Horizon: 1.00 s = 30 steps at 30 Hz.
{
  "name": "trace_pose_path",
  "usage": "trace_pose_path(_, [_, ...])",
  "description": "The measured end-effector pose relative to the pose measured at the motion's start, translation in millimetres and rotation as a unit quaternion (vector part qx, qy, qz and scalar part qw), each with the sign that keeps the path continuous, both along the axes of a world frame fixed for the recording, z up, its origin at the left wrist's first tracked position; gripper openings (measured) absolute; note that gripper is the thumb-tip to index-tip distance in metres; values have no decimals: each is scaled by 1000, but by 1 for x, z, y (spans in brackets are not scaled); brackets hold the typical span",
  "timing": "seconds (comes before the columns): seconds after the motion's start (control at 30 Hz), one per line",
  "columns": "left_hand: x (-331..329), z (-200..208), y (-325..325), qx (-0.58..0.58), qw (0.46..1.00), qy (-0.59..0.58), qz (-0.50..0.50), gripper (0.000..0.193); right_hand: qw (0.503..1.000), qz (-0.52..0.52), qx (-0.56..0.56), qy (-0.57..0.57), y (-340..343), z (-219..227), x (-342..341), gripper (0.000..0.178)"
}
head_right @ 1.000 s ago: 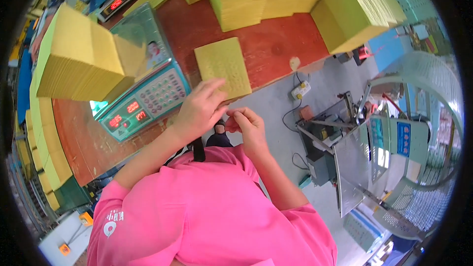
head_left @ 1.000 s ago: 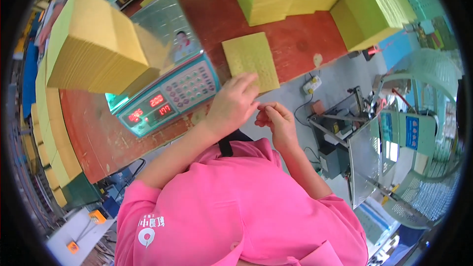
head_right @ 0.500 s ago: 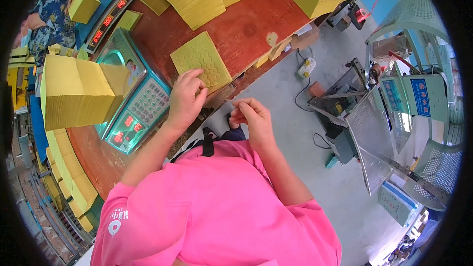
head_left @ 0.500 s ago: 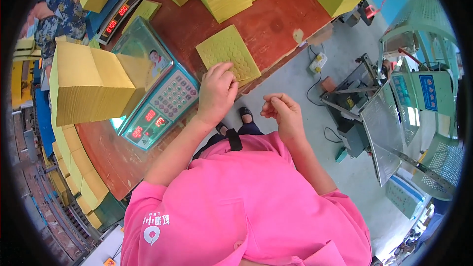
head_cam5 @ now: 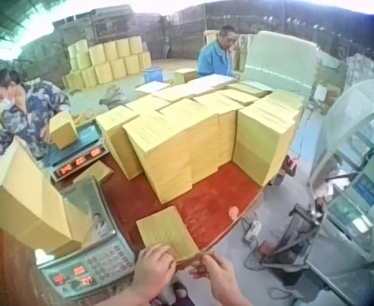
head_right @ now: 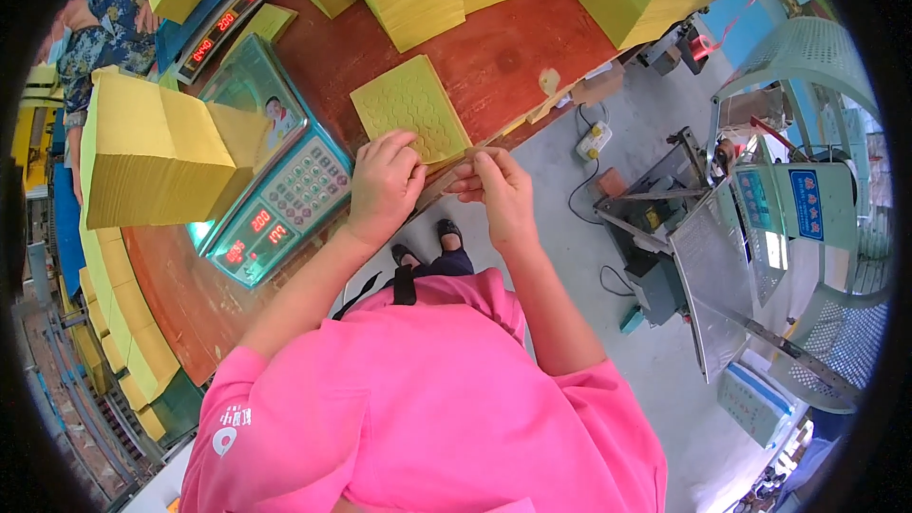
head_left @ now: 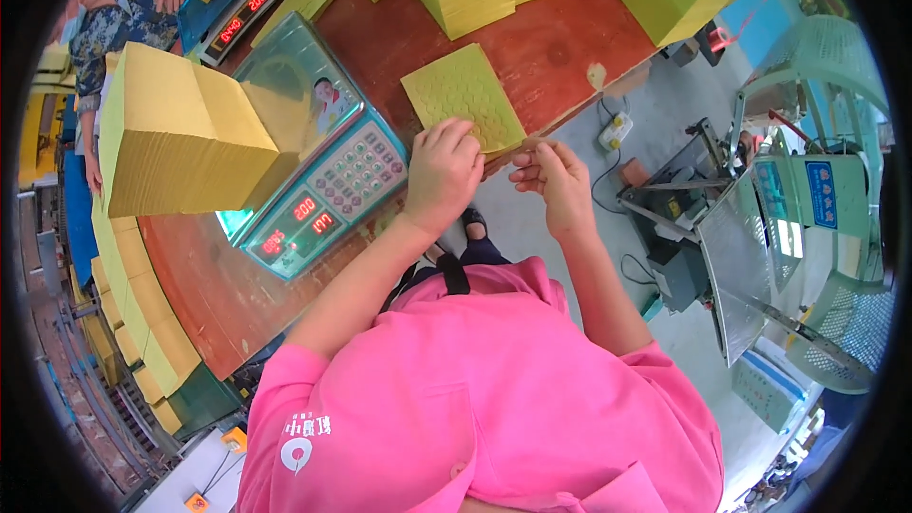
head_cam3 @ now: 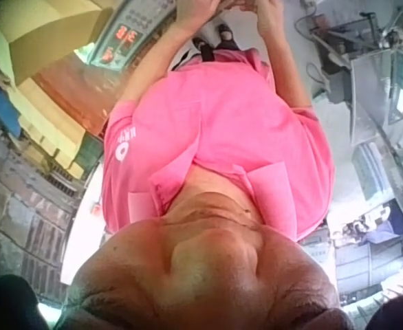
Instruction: The recorder weighs stacks of yellow paper on a digital scale and organizes them onto a table and conveyor belt.
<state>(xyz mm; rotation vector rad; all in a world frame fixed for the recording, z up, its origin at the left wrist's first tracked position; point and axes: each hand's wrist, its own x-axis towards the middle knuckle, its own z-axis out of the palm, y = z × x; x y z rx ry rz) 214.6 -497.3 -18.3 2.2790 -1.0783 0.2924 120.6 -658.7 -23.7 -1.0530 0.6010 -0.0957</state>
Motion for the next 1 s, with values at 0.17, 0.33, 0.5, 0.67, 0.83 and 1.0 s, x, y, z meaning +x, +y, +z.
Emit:
trace_pose_path(0.17, [2,7,1,56,998,11,-31,29,999,-27,-13,31,-2,-8,-17,27])
trace_pose_path(0.33, [5,10,1,63,997,36,-35,28,997,-49,39,38,4,-17,-32,27])
trace_pose_path(0.5, [6,10,-1,71,996,48,-37,26,997,-55,46,40,9,-17,-35,25])
trace_pose_path(0.67, [3,12,-3,83,996,-5,-42,24,996,-65,57,37,9,-19,-36,21])
trace_pose_path(0.83, [5,9,-1,72,996,-19,-49,19,996,-61,49,32,8,-23,-36,20])
trace_pose_path(1.0, [5,6,-1,60,996,-36,-57,14,997,-49,40,34,10,-19,-34,22])
